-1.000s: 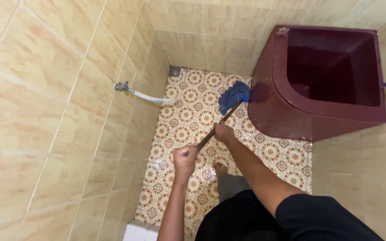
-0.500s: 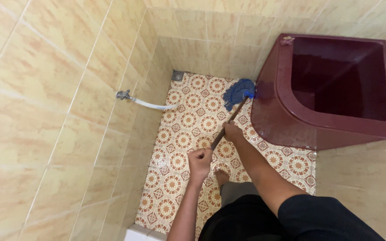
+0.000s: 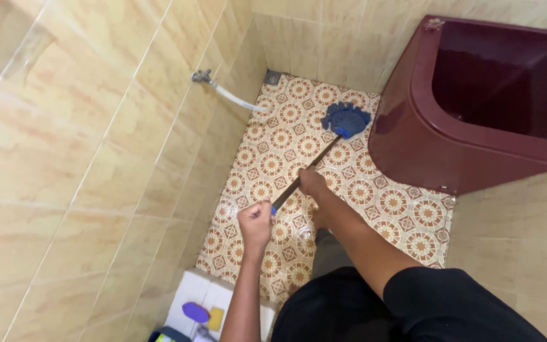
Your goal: The person cleans a tiled bathroom floor by hand using a long-handled brush with blue bristles, scrubbing around the base of a water tank and near a drain.
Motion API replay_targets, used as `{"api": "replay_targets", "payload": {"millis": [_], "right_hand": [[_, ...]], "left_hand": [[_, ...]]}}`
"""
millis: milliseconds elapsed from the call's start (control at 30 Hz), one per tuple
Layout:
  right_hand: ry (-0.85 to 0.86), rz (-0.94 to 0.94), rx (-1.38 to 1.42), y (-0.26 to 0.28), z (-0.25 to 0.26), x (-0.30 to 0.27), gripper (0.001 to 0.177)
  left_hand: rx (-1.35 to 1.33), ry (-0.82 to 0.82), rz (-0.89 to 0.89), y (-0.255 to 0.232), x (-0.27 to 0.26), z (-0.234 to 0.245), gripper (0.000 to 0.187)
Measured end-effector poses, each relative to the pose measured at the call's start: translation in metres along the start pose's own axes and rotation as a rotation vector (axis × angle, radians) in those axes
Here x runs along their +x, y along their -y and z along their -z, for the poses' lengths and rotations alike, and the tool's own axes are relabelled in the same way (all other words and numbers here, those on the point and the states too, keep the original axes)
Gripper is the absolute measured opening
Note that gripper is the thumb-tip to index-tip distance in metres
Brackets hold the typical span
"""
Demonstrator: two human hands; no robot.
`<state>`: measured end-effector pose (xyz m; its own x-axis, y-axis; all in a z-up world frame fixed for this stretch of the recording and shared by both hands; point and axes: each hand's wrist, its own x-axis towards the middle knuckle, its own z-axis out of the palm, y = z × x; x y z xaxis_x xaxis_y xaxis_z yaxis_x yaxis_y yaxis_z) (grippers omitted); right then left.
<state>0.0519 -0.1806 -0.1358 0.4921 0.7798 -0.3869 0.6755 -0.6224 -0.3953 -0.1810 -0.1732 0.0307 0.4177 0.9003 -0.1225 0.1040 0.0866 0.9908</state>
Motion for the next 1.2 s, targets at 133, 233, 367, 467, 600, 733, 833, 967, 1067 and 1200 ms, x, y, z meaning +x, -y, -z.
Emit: {"api": "replay_targets", "payload": {"millis": [133, 233, 367, 467, 600, 733, 833, 967, 1067, 1200], "right_hand": [[0.084, -0.032, -0.024, 0.045, -0.023, -0.026, 0.034], [0.115, 0.011, -0.036, 0.066, -0.034, -0.039, 0.037], [0.174, 0.007, -0.035, 0.08, -0.027, -0.037, 0.041], [0.178, 0.008, -0.041, 0.079, -0.021, -0.024, 0.039], [0.132, -0.035, -0.033, 0.069, -0.012, 0.015, 0.038], [0.096, -0.043, 0.029, 0.037, 0.007, 0.057, 0.035], [0.031, -0.027, 0.052, 0.008, 0.028, 0.092, 0.033], [-0.061, 0.059, 0.112, -0.029, 0.056, 0.127, 0.034], [-0.085, 0.054, 0.123, -0.047, 0.076, 0.143, 0.037], [-0.164, 0.136, 0.155, -0.059, 0.087, 0.154, 0.034]], "left_hand": [[-0.073, -0.068, -0.083, -0.006, -0.031, 0.041, 0.041], [-0.118, -0.117, -0.076, -0.012, -0.038, 0.063, 0.042], [-0.156, -0.137, -0.09, -0.016, -0.032, 0.071, 0.049], [-0.106, -0.125, -0.108, -0.017, -0.018, 0.067, 0.05], [-0.145, -0.086, -0.043, -0.006, 0.019, 0.051, 0.046], [-0.049, -0.037, -0.053, 0.006, 0.063, 0.014, 0.045], [-0.048, 0.022, -0.104, 0.002, 0.097, -0.022, 0.045], [-0.043, 0.128, 0.015, -0.01, 0.128, -0.068, 0.045], [-0.004, 0.153, -0.034, -0.017, 0.14, -0.1, 0.051], [-0.093, 0.159, -0.047, -0.018, 0.15, -0.117, 0.053]]}}
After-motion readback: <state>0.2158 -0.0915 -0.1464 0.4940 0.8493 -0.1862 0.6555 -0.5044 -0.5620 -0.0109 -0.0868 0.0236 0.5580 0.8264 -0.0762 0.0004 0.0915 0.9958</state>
